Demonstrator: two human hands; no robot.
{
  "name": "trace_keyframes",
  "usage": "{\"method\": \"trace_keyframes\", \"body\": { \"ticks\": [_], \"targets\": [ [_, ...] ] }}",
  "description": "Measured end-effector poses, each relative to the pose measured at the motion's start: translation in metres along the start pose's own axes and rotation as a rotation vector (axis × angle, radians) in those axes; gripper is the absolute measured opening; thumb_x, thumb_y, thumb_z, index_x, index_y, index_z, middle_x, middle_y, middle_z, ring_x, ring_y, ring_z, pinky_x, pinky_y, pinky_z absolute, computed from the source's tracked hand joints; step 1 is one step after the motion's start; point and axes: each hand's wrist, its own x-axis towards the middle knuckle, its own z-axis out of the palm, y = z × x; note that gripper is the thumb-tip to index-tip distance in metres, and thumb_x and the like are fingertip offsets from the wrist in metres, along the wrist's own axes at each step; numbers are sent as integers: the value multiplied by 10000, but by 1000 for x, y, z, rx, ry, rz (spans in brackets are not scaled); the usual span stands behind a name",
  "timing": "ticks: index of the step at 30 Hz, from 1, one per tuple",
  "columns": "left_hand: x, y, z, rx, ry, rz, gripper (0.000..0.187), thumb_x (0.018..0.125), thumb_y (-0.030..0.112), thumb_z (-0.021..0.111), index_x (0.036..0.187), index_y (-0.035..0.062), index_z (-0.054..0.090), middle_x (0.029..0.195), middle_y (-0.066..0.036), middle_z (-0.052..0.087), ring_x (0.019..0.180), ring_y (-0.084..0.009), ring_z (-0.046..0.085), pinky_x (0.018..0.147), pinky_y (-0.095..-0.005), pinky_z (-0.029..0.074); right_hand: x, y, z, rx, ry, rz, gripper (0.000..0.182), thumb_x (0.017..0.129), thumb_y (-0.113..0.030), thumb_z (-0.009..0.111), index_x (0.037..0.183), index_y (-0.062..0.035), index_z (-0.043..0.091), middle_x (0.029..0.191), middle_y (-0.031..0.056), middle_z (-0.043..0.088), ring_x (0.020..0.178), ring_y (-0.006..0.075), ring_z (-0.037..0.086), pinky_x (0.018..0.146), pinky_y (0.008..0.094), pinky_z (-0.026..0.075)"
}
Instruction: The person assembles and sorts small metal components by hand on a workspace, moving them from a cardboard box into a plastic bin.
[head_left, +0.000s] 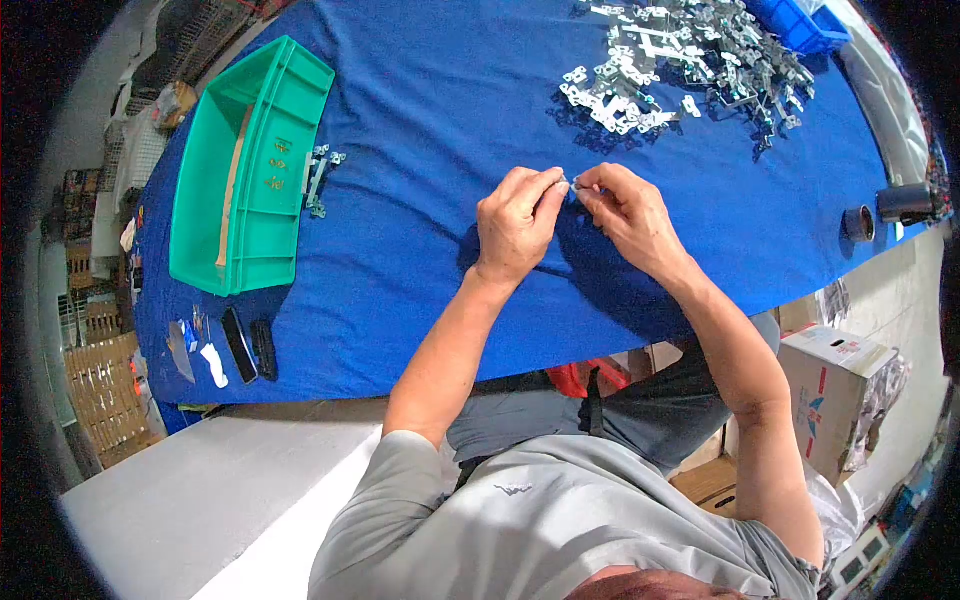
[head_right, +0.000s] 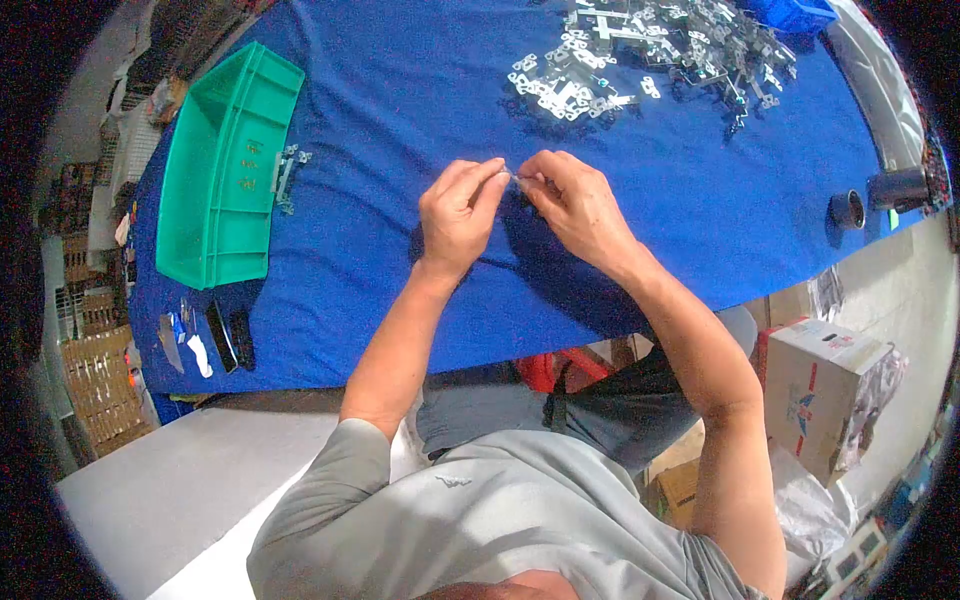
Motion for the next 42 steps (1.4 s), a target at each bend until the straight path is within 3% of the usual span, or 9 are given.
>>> {"method": "trace_keyframes", "body": {
  "ticks": [3, 7, 9, 13, 18, 27, 29, 36, 42],
  "targets": [
    [0, 1, -1, 13, -22, 26, 114, 864, 77, 731, 961, 17, 730, 857, -127, 702, 743, -286, 705, 632, -380, 559, -1, -5, 0, -67, 72, -56, 128, 945, -128, 645, 1018, -24, 631, 826, 115, 588, 729, 200, 579, 665, 341, 479],
    [-1, -1, 1, 3, -16, 23, 116, 863, 74, 732, 959, 9, 730, 851, -125, 701, 733, -279, 703, 629, -376, 556, 5, -2, 1, 38, 243, -160, 143, 966, -149, 634, 1023, -18, 632, 837, 89, 608, 728, 178, 566, 666, 323, 475],
    [0, 0, 0, -4, -2, 9, 118, 865, 73, 732, 960, 4, 730, 847, -126, 699, 723, -275, 699, 625, -371, 552, 4, -5, -8, 188, 156, 133, 168, 983, -176, 625, 1025, -13, 631, 850, 63, 646, 727, 148, 564, 661, 308, 474],
    [2, -3, -2, -43, 61, -68, 144, 880, 49, 733, 1015, 2, 742, 860, -108, 701, 698, -171, 661, 634, -294, 517, 5, -8, -11, 318, -74, 348, 193, 991, -188, 606, 1012, 0, 646, 783, 36, 656, 644, 84, 553, 585, 271, 464],
    [1, 0, -2, -70, 57, -114, 132, 871, 76, 735, 977, -2, 731, 848, -136, 699, 733, -261, 694, 653, -354, 544, 3, -9, -6, 290, -129, 345, 203, 989, -192, 606, 994, 6, 650, 769, 38, 662, 633, 84, 566, 572, 281, 475],
    [2, -2, -2, -36, 49, -62, 135, 879, 62, 735, 1000, 2, 744, 863, -119, 710, 725, -198, 684, 656, -307, 529, 0, -10, -5, 199, -101, 273, 147, 1019, -169, 594, 1034, -24, 615, 842, 10, 664, 666, 48, 546, 561, 229, 451],
    [1, -2, -2, -31, 46, -71, 136, 876, 62, 737, 998, 2, 745, 860, -119, 710, 724, -201, 684, 657, -307, 530, 0, -5, -1, 117, -35, 190, 176, 969, -138, 636, 1050, 14, 598, 788, 90, 660, 646, 153, 607, 601, 320, 496],
    [-1, -2, 0, -36, 27, -87, 132, 871, 59, 738, 990, 4, 745, 861, -111, 712, 713, -197, 680, 638, -306, 529, -1, -6, 3, 132, 37, 82, 250, 956, -136, 660, 1145, -5, 562, 840, 123, 654, 666, 169, 608, 615, 324, 493],
    [0, -4, 1, -25, 19, 10, 128, 874, 76, 729, 983, 10, 746, 872, -130, 711, 731, -241, 687, 646, -330, 534, 1, 0, 5, 110, 29, 55, 137, 963, -142, 650, 1025, -22, 630, 826, 89, 588, 645, 163, 568, 600, 313, 473]
  ]
}}
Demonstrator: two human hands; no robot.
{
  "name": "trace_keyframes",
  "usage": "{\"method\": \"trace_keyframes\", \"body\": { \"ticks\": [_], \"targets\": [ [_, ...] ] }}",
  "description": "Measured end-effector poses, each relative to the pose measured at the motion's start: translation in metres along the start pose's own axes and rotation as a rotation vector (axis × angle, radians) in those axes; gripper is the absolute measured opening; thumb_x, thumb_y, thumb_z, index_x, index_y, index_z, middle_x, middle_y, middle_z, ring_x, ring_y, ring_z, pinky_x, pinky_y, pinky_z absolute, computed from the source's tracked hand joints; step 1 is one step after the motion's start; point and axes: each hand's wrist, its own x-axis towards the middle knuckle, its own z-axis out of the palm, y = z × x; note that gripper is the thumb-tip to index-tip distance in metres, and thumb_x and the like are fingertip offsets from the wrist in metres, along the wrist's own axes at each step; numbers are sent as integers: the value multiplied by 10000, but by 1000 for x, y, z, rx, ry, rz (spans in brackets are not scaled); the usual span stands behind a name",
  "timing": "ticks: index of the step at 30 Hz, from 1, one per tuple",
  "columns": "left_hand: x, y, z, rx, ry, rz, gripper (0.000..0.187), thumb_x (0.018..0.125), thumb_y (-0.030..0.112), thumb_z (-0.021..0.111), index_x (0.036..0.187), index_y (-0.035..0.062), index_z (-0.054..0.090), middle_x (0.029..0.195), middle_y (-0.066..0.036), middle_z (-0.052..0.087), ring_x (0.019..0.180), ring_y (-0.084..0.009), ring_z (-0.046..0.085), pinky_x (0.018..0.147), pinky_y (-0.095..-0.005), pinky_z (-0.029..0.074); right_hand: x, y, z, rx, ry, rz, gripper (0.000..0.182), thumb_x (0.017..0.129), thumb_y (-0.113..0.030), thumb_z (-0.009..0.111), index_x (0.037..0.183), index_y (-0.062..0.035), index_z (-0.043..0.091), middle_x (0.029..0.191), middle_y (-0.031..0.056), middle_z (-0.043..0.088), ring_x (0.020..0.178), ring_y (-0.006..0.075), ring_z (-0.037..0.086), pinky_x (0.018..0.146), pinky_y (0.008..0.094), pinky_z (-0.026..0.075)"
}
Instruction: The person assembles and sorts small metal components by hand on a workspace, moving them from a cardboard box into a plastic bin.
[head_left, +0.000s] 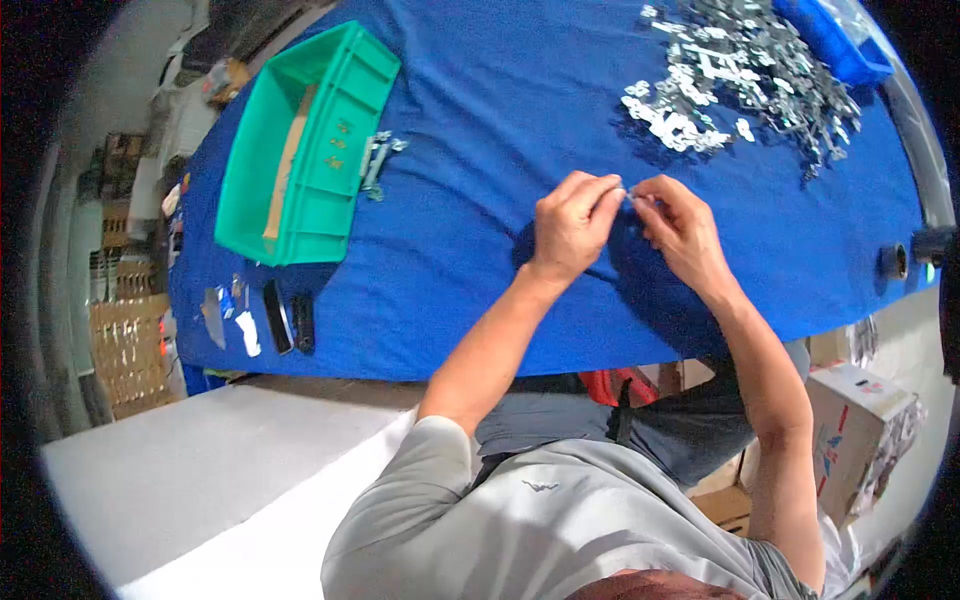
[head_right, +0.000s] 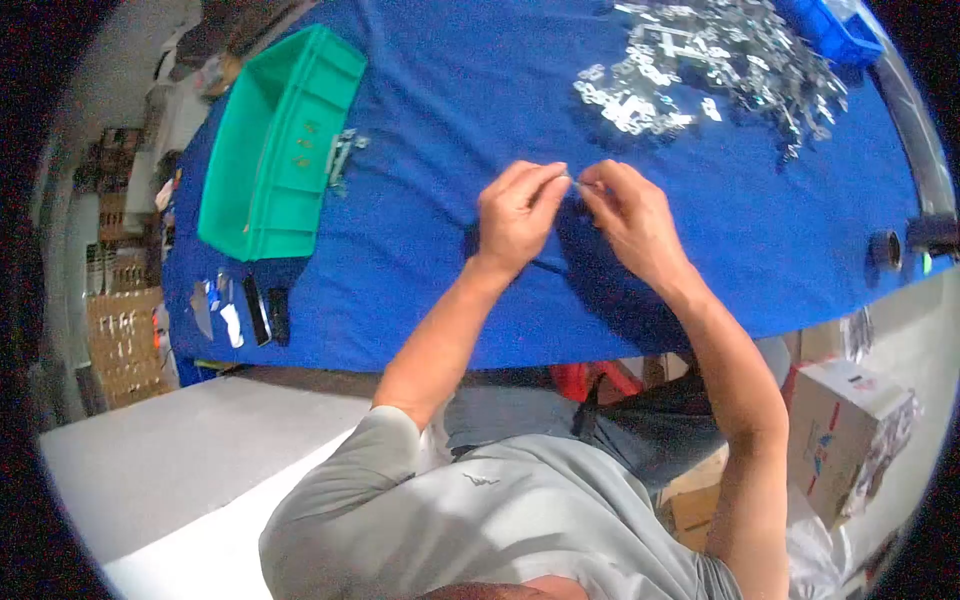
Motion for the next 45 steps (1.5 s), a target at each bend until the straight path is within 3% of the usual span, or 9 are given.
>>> {"method": "trace_keyframes", "body": {
  "ticks": [4, 9, 14, 18, 26, 33, 35, 41, 45],
  "targets": [
    [-1, 0, 1, -9, -1, -14, 132, 870, 77, 731, 984, 12, 746, 868, -145, 713, 758, -267, 699, 670, -349, 546, -1, -7, -1, 45, -48, 118, 135, 957, -111, 638, 1035, -4, 614, 850, 130, 580, 681, 215, 582, 637, 350, 474],
    [-2, 4, 1, 10, -16, -30, 132, 860, 78, 737, 973, 12, 746, 866, -145, 711, 743, -275, 698, 662, -351, 546, 2, -7, -1, -198, 99, -185, 113, 957, -65, 599, 1045, 4, 580, 859, 167, 563, 740, 298, 576, 691, 369, 473],
    [0, 7, -1, 40, -40, -32, 146, 850, 76, 740, 976, 3, 740, 874, -145, 710, 760, -281, 702, 674, -349, 553, 8, -8, -12, -65, 157, -82, 117, 990, -105, 601, 1024, 0, 563, 791, 88, 533, 707, 149, 484, 665, 316, 445],
    [0, 3, -8, 111, -2, 5, 149, 866, 86, 700, 995, 16, 727, 891, -137, 701, 781, -308, 701, 673, -388, 555, 3, -8, -15, -45, 131, -100, 132, 993, -123, 603, 1020, -1, 562, 758, 86, 520, 687, 146, 478, 642, 309, 437],
    [14, -79, -136, 662, 86, -29, 190, 915, 158, 668, 1055, 44, 726, 996, -146, 668, 917, -330, 655, 813, -434, 531, -5, -18, -8, -113, 54, -243, 130, 962, -118, 593, 1004, -1, 554, 897, 229, 619, 850, 446, 620, 729, 482, 496],
    [5, -137, -205, 995, 12, -56, 254, 959, 187, 601, 1135, 50, 722, 1098, -138, 684, 1010, -327, 659, 881, -419, 528, -11, -9, 3, -158, 34, -342, 127, 955, -129, 579, 1020, -36, 521, 940, 222, 621, 878, 453, 621, 731, 530, 503],
    [6, -137, -207, 1033, -8, -74, 263, 960, 202, 595, 1142, 61, 722, 1101, -135, 691, 995, -333, 651, 885, -424, 521, -10, -6, 5, -210, -4, -302, 141, 949, -114, 601, 1023, -11, 539, 935, 215, 610, 875, 432, 626, 733, 485, 508],
    [10, -118, -202, 1133, -54, -21, 253, 926, 210, 638, 1127, 92, 735, 1122, -116, 659, 1020, -332, 602, 886, -447, 506, -11, -7, 5, -182, 16, -337, 135, 955, -147, 562, 1009, -31, 519, 938, 210, 624, 851, 445, 635, 701, 536, 515],
    [5, -104, -201, 1194, -17, -49, 424, 914, 236, 674, 1321, 124, 634, 1303, -189, 538, 1157, -390, 528, 939, -504, 483, -12, -11, 4, -179, -30, -313, 137, 957, -147, 558, 1016, -29, 521, 970, 204, 624, 863, 442, 638, 711, 536, 520]
  ]
}}
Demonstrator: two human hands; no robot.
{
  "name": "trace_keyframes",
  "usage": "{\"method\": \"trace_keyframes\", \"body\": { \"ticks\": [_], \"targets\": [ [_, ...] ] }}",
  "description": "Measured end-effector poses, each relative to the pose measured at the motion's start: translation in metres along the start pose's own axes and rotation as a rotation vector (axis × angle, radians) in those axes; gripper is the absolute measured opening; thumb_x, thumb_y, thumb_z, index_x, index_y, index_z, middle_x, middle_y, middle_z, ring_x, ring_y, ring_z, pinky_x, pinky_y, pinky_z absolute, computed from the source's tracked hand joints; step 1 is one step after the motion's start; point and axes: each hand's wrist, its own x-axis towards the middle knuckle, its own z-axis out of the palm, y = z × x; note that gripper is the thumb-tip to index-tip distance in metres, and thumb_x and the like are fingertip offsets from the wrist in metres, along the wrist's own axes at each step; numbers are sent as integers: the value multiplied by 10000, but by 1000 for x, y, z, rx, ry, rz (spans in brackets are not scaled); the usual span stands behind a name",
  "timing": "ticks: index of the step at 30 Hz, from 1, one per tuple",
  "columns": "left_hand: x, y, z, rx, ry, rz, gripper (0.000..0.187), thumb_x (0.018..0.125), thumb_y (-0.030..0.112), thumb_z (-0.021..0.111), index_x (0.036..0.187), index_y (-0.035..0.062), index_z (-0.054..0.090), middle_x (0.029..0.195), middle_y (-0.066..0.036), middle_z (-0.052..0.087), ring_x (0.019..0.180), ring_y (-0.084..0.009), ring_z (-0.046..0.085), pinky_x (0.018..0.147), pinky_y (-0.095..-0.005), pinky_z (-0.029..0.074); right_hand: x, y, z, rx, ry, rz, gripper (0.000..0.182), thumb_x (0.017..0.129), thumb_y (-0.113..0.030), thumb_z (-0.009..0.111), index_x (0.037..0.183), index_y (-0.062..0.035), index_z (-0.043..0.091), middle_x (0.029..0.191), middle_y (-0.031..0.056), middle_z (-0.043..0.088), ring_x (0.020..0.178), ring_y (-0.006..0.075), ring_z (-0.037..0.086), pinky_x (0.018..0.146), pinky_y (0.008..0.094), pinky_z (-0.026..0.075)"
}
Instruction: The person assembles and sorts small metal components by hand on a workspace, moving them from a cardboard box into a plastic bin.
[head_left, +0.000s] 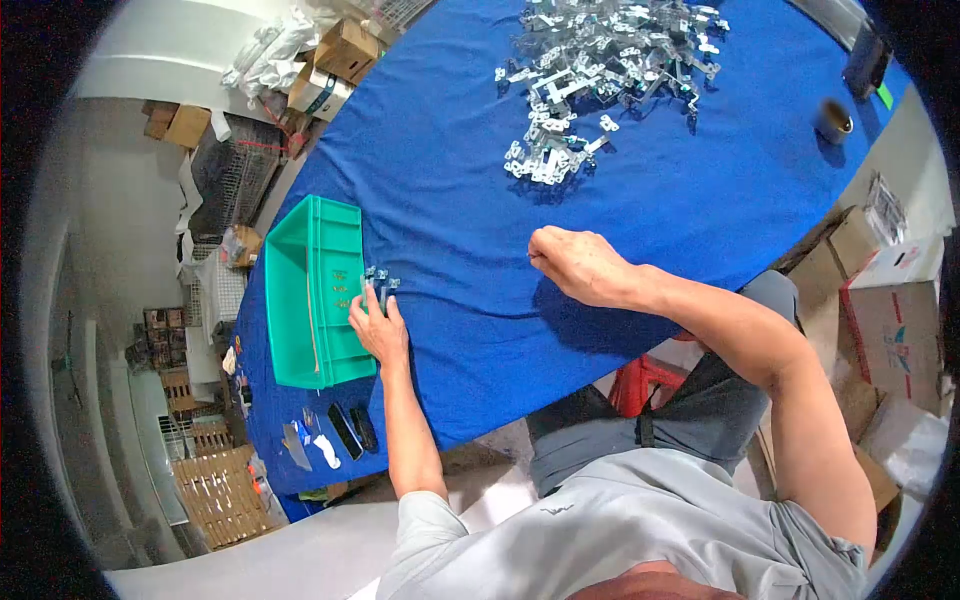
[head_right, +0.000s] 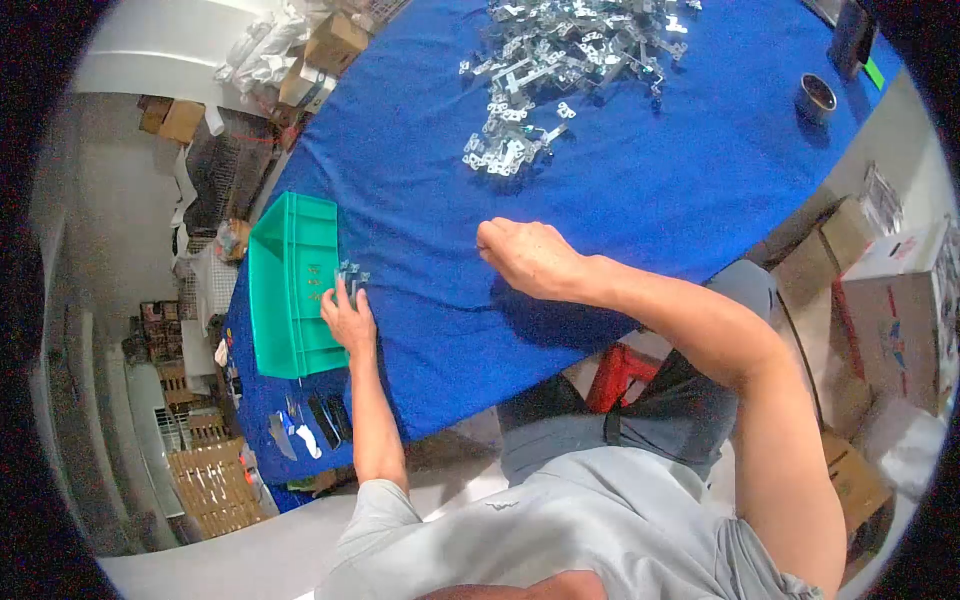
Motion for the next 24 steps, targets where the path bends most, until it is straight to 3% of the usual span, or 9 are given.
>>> {"method": "trace_keyframes", "body": {
  "ticks": [1, 5, 10, 12, 15, 16, 19, 22, 24],
  "targets": [
    [0, -10, 6, 28, -9, 100, 522, 927, 222, 661, 1429, 149, 537, 1420, -239, 454, 1246, -435, 475, 998, -535, 455, 0, 0, 0, 0, -14, 9, 138, 960, -150, 554, 1018, -29, 522, 968, 205, 625, 865, 442, 639, 714, 536, 520],
    [7, -30, 33, 112, -35, 228, 525, 978, 169, 583, 1487, 161, 456, 1490, -254, 422, 1298, -453, 455, 1037, -558, 430, 1, -1, 0, -8, -36, 9, 142, 966, -160, 542, 1016, -28, 526, 965, 205, 628, 873, 439, 640, 723, 535, 522],
    [25, -25, 40, -16, -138, 125, 511, 1006, 232, 559, 1498, 167, 439, 1465, -246, 455, 1283, -430, 477, 1021, -571, 438, -2, -4, -2, -28, -68, -3, 146, 964, -160, 536, 1009, -22, 525, 948, 207, 635, 853, 438, 648, 705, 539, 525],
    [31, -18, 33, 42, -270, 32, 540, 982, 237, 584, 1488, 113, 442, 1463, -250, 453, 1297, -434, 468, 1048, -563, 423, -2, -4, 0, -37, -84, -2, 149, 962, -161, 537, 1004, -19, 523, 938, 210, 637, 839, 440, 651, 694, 544, 525],
    [35, -3, 25, 84, -143, 88, 601, 904, 185, 618, 1464, 46, 451, 1468, -246, 446, 1323, -439, 446, 1093, -550, 390, -5, -4, 3, -79, -149, -53, 158, 949, -159, 550, 969, -7, 510, 890, 223, 634, 792, 448, 661, 646, 558, 527],
    [40, 9, 20, 85, -147, 102, 601, 904, 185, 618, 1464, 46, 451, 1468, -246, 446, 1323, -439, 446, 1093, -550, 390, -6, -5, 3, -74, -139, -43, 158, 949, -159, 550, 969, -7, 510, 890, 223, 634, 792, 448, 661, 646, 558, 527],
    [56, 63, 3, -255, 7, 351, 669, 770, 94, 599, 1424, 17, 484, 1447, -246, 467, 1329, -445, 442, 1128, -516, 364, -9, -6, 10, -113, -203, -69, 140, 921, -132, 552, 962, -4, 511, 887, 221, 637, 764, 437, 667, 629, 554, 533],
    [78, 135, -1, -458, -59, 405, 479, 852, 159, 663, 1313, 45, 602, 1402, -215, 527, 1288, -396, 505, 1093, -473, 409, -10, -3, 14, -168, -217, -106, 130, 883, -104, 553, 956, -1, 520, 890, 220, 641, 746, 429, 675, 617, 550, 539],
    [91, 179, 6, -573, -133, 401, 419, 926, 233, 637, 1302, 48, 627, 1393, -204, 557, 1296, -375, 522, 1101, -443, 408, -10, -2, 13, -183, -243, -110, 129, 856, -85, 552, 949, 1, 528, 894, 220, 644, 760, 429, 681, 615, 546, 545]
  ]
}}
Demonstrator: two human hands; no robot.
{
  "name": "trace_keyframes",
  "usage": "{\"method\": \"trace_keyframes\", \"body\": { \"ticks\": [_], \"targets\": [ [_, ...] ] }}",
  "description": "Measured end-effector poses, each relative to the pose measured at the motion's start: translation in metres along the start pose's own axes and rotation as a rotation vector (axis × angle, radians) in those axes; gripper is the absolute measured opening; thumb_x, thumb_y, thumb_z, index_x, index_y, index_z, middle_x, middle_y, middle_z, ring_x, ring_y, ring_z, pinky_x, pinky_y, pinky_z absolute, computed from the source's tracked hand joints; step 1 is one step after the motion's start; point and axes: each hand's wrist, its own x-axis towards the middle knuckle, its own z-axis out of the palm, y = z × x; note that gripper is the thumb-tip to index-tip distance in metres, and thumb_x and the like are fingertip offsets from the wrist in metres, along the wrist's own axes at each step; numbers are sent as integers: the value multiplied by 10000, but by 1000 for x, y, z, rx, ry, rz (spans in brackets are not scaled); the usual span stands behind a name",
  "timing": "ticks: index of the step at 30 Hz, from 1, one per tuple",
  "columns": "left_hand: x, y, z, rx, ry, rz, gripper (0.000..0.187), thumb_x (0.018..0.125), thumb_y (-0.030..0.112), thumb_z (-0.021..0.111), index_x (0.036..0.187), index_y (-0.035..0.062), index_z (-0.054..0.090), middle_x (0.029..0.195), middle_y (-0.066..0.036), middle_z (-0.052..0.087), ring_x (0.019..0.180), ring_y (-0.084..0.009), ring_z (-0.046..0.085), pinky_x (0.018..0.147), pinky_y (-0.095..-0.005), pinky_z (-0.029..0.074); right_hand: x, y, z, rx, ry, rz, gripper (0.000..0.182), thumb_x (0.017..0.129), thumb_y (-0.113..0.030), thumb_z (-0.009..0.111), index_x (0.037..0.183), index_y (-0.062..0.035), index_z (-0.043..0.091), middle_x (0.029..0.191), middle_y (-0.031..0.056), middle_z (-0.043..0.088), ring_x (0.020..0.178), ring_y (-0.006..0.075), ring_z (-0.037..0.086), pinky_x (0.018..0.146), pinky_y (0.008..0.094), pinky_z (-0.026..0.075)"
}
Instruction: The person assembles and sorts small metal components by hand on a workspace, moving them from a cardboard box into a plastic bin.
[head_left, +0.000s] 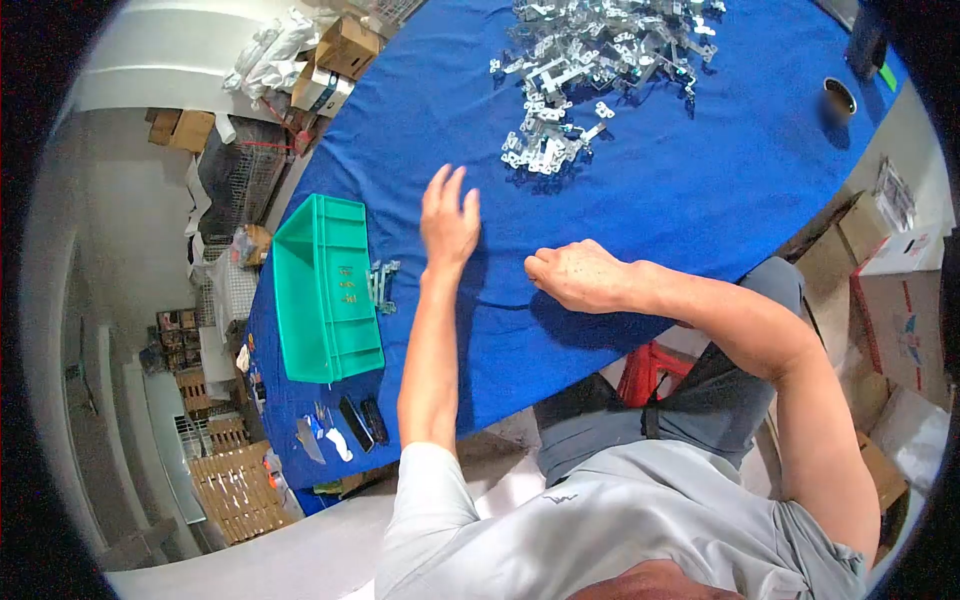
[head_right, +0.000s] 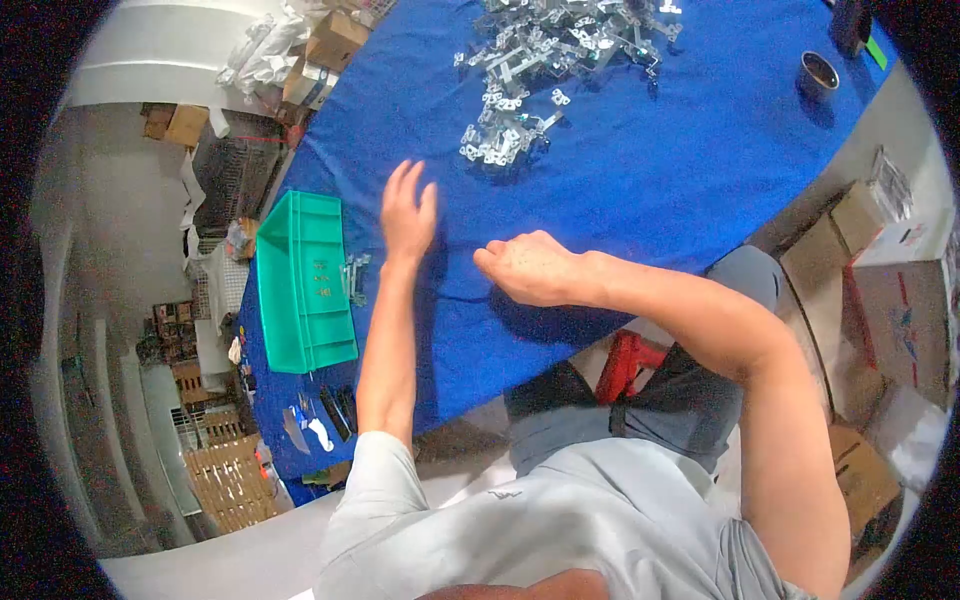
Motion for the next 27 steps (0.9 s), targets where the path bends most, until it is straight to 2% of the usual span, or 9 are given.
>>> {"method": "trace_keyframes", "body": {
  "ticks": [3, 6, 10, 12, 16, 20, 22, 24, 27],
  "targets": [
    [45, 35, 32, -126, -1, 39, 388, 924, 243, 646, 1270, 70, 660, 1357, -201, 589, 1249, -364, 570, 1061, -417, 450, 0, 3, 1, -18, -20, 10, 132, 857, -88, 554, 951, 3, 538, 907, 222, 648, 783, 423, 688, 631, 543, 551],
    [84, 62, 49, -139, 16, 145, 338, 907, 217, 659, 1213, 75, 675, 1270, -166, 635, 1171, -359, 602, 985, -447, 497, 0, -1, -2, -43, -57, 23, 146, 854, -87, 554, 963, 8, 537, 909, 222, 650, 787, 417, 692, 637, 544, 554],
    [130, 83, 70, -123, 17, 258, 300, 909, 218, 658, 1179, 91, 687, 1236, -144, 651, 1148, -344, 611, 956, -446, 513, 0, -1, -5, -32, -58, 19, 162, 849, -80, 556, 979, 14, 535, 908, 223, 650, 785, 415, 694, 641, 544, 555],
    [144, 93, 77, -43, -57, 246, 306, 904, 231, 667, 1183, 109, 698, 1255, -133, 658, 1145, -323, 626, 965, -426, 514, 0, -1, -5, -40, -63, 9, 168, 847, -77, 559, 985, 16, 530, 911, 224, 652, 782, 412, 696, 637, 545, 554],
    [146, 113, 83, 28, -167, 174, 298, 869, 236, 712, 1143, 121, 704, 1157, -149, 631, 1104, -350, 619, 921, -447, 526, 0, -1, -6, -16, -87, 40, 168, 844, -72, 564, 983, 16, 530, 915, 223, 654, 784, 407, 698, 641, 547, 554],
    [143, 104, 95, 20, -85, 213, 327, 815, 210, 721, 1113, 76, 698, 1131, -149, 612, 1093, -351, 614, 926, -448, 520, 0, -1, -5, -29, -102, 34, 169, 842, -71, 572, 981, 16, 531, 920, 219, 659, 792, 405, 701, 643, 543, 556],
    [145, 100, 96, 8, -73, 157, 316, 805, 200, 696, 1088, 61, 704, 1140, -155, 617, 1081, -345, 618, 923, -441, 517, 1, -3, -9, -29, -108, 36, 174, 841, -72, 575, 986, 16, 533, 922, 218, 661, 800, 406, 702, 646, 540, 557],
    [145, 97, 93, -139, -30, 89, 275, 786, 156, 669, 1032, 35, 689, 1109, -164, 608, 1080, -350, 595, 914, -452, 505, 0, -3, -12, -32, -108, 30, 188, 843, -78, 578, 1000, 17, 538, 932, 220, 665, 820, 408, 702, 655, 535, 559],
    [144, 96, 84, -281, -23, 57, 294, 783, 148, 685, 1052, 29, 674, 1095, -169, 626, 1089, -349, 594, 924, -445, 493, 0, -3, -14, -29, -109, 40, 200, 839, -73, 580, 1013, 17, 542, 940, 222, 667, 830, 409, 701, 666, 534, 560]
  ]
}}
